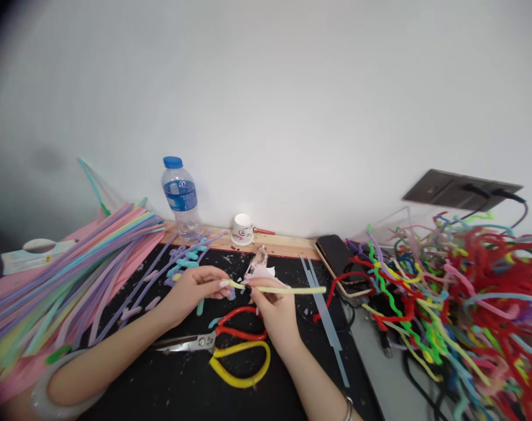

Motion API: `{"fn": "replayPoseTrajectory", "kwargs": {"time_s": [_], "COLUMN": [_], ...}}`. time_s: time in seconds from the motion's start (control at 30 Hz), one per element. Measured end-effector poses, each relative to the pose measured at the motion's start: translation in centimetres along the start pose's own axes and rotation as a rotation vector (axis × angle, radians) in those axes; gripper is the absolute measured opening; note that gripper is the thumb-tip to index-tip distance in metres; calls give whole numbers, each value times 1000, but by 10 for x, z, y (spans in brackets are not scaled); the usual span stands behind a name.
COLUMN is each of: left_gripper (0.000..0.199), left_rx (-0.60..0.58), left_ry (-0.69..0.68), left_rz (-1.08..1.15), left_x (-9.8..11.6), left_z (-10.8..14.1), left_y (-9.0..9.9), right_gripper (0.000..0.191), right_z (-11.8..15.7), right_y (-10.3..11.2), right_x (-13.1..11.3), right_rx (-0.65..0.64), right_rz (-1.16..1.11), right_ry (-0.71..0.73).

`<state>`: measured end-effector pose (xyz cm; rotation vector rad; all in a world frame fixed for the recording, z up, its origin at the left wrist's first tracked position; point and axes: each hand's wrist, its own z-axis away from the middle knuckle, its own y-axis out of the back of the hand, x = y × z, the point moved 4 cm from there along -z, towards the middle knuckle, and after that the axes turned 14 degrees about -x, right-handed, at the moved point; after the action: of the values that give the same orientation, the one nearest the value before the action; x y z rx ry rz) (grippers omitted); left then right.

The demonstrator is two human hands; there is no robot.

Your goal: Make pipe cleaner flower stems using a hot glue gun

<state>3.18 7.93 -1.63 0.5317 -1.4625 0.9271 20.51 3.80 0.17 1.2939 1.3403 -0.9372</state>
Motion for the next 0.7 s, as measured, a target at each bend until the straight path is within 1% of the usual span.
{"fn": "replayPoseTrajectory", "kwargs": {"time_s": [0.07, 0.17, 0.27, 0.33, 0.43, 0.57, 0.7], "left_gripper": [23, 23, 22, 22, 21, 16, 14], "left_rx": [20, -3, -40, -48, -36, -20, -56], "left_ry": [-14, -35, -29, -20, -22, -75, -101], "left_rz": [71, 192, 281, 288, 203, -45, -255], "left_x": [-1, -2, -3, -2, 0, 5, 6], "left_z": [0, 0, 0, 0, 0, 0, 0], "left_y": [0, -2, -4, -5, -5, -3, -3], "right_gripper": [7, 8, 7, 7, 7, 11, 16], "right_z": [0, 2, 3, 3, 3, 2, 3], "right_y": [-3, -7, -8, -8, -8, -8, -8], "right_x": [-5, -8, -6, -4, -1, 0, 2], "right_rx": [-51, -101, -117, -126, -132, -129, -111], "right_rz": [99, 183, 172, 132, 53, -3, -25], "right_ry": [38, 55, 50, 37, -12, -62, -75]}}
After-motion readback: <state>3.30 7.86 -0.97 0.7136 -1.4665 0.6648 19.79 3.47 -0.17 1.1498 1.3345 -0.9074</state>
